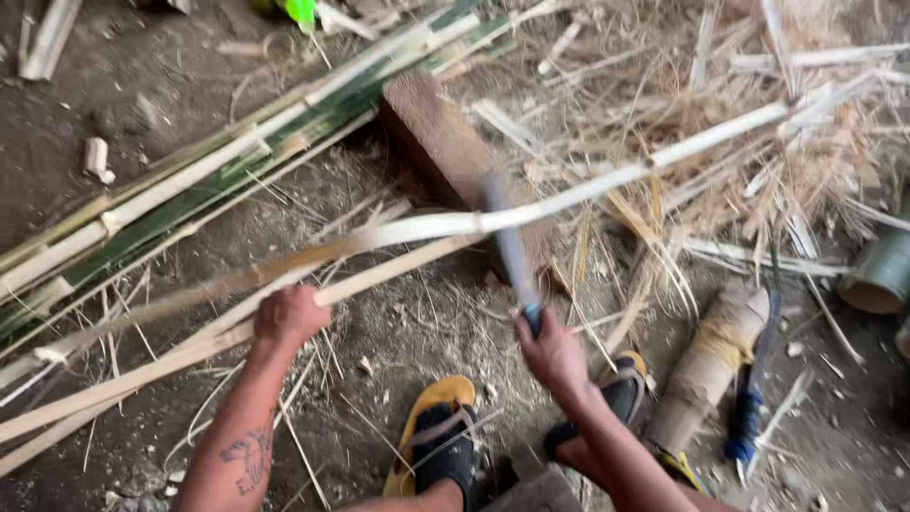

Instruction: The person uses a machete to split long bamboo stalks into thin strips on a wooden block. They repeatedly position the bamboo, strike it with the blade, and peel away the resulting strips, accumulating a pile of bamboo shavings and finished strips on the ground.

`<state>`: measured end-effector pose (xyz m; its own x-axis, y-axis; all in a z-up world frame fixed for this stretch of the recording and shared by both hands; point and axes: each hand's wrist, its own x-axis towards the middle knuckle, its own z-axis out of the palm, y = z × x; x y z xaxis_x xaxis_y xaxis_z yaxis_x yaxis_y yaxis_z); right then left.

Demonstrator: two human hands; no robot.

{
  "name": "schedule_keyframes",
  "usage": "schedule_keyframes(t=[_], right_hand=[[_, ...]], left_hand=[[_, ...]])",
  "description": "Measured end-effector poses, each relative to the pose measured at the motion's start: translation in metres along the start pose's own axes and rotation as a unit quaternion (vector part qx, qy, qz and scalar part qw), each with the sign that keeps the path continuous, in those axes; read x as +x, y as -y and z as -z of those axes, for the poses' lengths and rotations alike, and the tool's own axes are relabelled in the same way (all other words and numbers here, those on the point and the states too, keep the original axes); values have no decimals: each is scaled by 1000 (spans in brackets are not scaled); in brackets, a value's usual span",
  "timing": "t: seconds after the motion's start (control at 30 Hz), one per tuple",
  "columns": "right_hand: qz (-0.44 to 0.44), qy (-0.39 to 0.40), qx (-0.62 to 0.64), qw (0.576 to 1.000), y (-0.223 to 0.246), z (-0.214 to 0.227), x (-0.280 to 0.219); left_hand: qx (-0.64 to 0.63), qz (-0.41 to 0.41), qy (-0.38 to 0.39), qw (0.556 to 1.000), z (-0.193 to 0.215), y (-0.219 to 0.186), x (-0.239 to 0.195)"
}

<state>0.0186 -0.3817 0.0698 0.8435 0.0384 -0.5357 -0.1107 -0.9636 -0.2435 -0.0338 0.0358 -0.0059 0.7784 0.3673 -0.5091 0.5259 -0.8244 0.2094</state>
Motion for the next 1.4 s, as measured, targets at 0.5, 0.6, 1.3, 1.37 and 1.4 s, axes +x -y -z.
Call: schedule_keyframes(t=[0.5,0.6,1.3,1.37,1.4], right_hand=[[-2,-103,12,995,-26,3,36],[-10,23,-25,999,1,-6,12],[113,-149,-80,979,-68,23,66],[135,-171,-54,975,-91,12,49],[138,-178,-17,974,-81,9,56]], left_hand=[[-40,-155,-70,985,-21,-57,15],[-158,-124,104,974,-32,-134,33],[51,-49,-108,992,-22,75,-7],[43,-63,-95,993,-41,42,-14],[60,-81,-71,992,-32,20,-5]])
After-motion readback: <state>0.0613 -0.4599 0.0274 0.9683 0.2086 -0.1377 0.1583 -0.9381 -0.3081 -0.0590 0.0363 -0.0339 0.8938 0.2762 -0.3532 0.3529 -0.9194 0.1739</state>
